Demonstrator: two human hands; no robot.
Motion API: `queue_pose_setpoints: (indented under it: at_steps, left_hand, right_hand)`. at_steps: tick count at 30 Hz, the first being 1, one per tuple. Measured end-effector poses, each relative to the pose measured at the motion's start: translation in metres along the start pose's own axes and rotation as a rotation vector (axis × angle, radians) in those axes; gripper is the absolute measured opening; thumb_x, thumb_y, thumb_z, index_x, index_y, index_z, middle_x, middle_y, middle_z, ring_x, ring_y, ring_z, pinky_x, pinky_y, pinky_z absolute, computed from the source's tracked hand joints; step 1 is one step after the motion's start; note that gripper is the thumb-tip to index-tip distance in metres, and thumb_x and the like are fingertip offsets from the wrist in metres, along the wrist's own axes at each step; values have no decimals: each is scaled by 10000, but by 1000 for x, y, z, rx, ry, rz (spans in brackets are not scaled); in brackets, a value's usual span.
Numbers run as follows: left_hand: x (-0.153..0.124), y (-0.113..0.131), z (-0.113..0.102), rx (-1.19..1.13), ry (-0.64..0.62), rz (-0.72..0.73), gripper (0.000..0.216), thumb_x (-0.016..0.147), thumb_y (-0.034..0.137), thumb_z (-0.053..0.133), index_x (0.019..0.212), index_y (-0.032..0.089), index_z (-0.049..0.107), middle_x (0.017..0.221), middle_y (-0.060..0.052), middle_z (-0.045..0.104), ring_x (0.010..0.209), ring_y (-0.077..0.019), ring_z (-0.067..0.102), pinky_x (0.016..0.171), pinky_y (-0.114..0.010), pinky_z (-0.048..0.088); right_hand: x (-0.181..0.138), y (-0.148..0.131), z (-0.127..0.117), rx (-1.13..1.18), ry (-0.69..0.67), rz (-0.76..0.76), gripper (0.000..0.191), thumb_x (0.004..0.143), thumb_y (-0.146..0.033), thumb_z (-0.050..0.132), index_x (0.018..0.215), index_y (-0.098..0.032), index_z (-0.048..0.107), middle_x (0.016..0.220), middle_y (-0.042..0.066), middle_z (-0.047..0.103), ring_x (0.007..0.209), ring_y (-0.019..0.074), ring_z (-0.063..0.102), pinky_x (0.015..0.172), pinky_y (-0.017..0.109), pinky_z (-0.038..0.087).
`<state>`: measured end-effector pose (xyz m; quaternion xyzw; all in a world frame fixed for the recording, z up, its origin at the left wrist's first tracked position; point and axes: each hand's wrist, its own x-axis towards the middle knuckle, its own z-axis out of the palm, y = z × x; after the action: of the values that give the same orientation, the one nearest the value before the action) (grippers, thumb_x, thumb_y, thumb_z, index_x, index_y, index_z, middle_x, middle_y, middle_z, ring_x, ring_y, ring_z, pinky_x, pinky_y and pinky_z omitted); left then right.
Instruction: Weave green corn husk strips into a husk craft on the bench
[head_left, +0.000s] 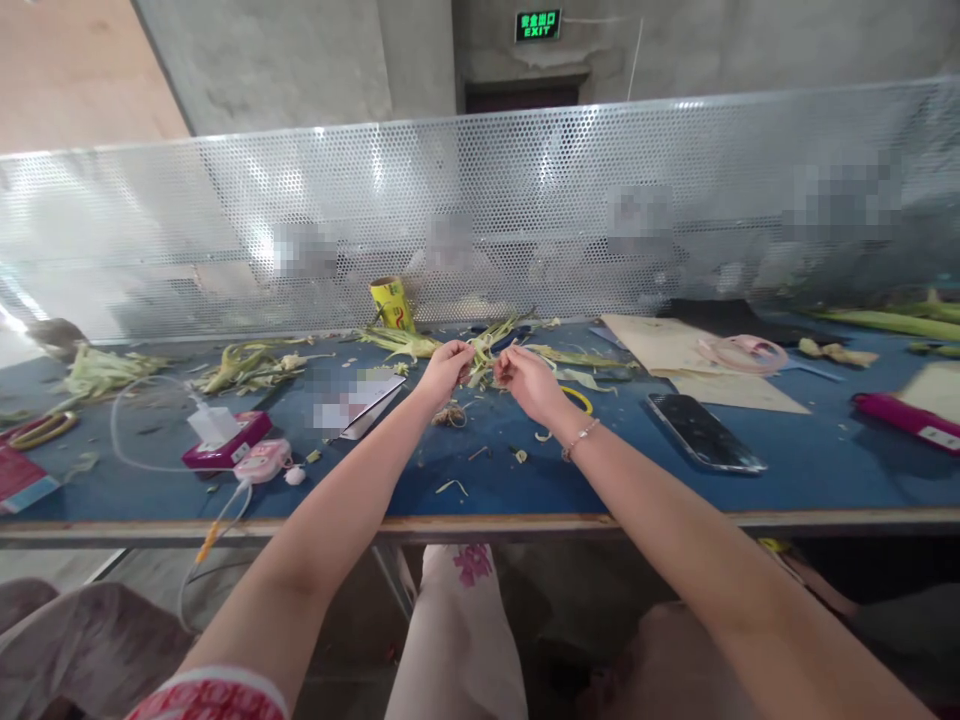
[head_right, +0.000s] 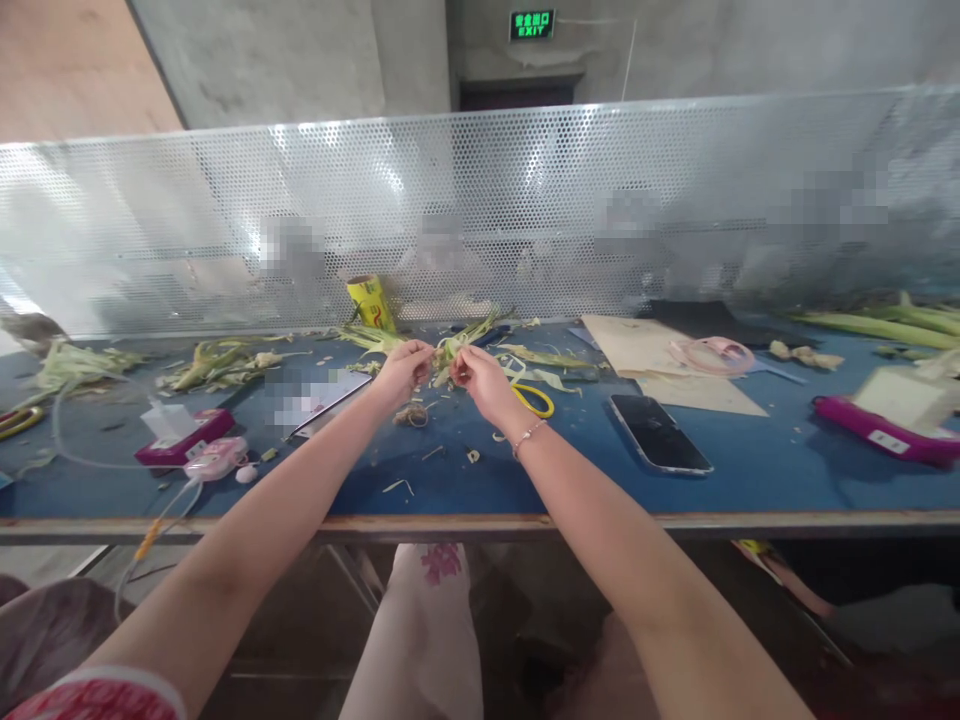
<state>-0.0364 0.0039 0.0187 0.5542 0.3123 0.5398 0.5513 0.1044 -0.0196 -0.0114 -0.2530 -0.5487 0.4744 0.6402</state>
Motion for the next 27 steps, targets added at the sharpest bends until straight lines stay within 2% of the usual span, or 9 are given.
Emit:
queue_pose_setpoints:
  at_steps: [4,8,11,13,18,24,27]
  left_hand:
    - [4,-3,-6,123,32,7,174,730,199,667,608,137,560,446,61,406,380,-24,296,402,-172,215]
    - [8,-11,-12,221,24,24,153,663,212,731,614,132,610,489,39,491,408,-34,371,436,-183,261]
    - [6,-19,-8,186,-1,8,189,640,217,752,595,138,587,494,42,491,438,-45,415,462,-181,287]
    - [3,-21,-4,152,-10,-17,205,653,223,746,591,138,569,489,41,491,443,-52,431,473,-184,311]
    - [-2,-19,4,10,16,-49,233,675,219,737,598,134,534,490,37,488,457,-50,449,503,-182,370]
    - [-2,-14,2,-96,21,-117,219,683,160,714,601,127,513,530,28,512,477,-46,466,505,-178,399]
    - [-3,-12,1,-97,23,-129,202,663,144,718,612,123,524,561,20,539,453,-40,445,469,-181,376]
  right_hand:
    - [3,-3,-11,12,66,-5,292,712,-464,620,652,-214,482,617,-10,494,588,125,452,565,275,369]
    - [6,-1,-21,-77,92,4,306,669,-484,665,750,-197,596,650,-11,554,574,107,453,546,264,350]
    - [8,4,-25,-167,101,1,365,662,-501,668,828,-178,632,642,-17,586,519,83,397,507,250,298]
    - [10,6,-27,-202,111,7,369,667,-501,664,842,-177,626,635,-16,598,531,87,425,506,244,296]
    - [11,6,-26,-150,180,-10,326,635,-464,703,762,-193,572,610,-28,580,644,119,554,594,243,388]
    - [10,-1,-24,-76,310,-101,315,592,-433,739,759,-210,593,761,1,632,750,148,606,696,294,465]
    - [10,-2,-25,-95,277,-105,287,615,-426,725,753,-206,601,756,3,645,751,145,610,717,299,470]
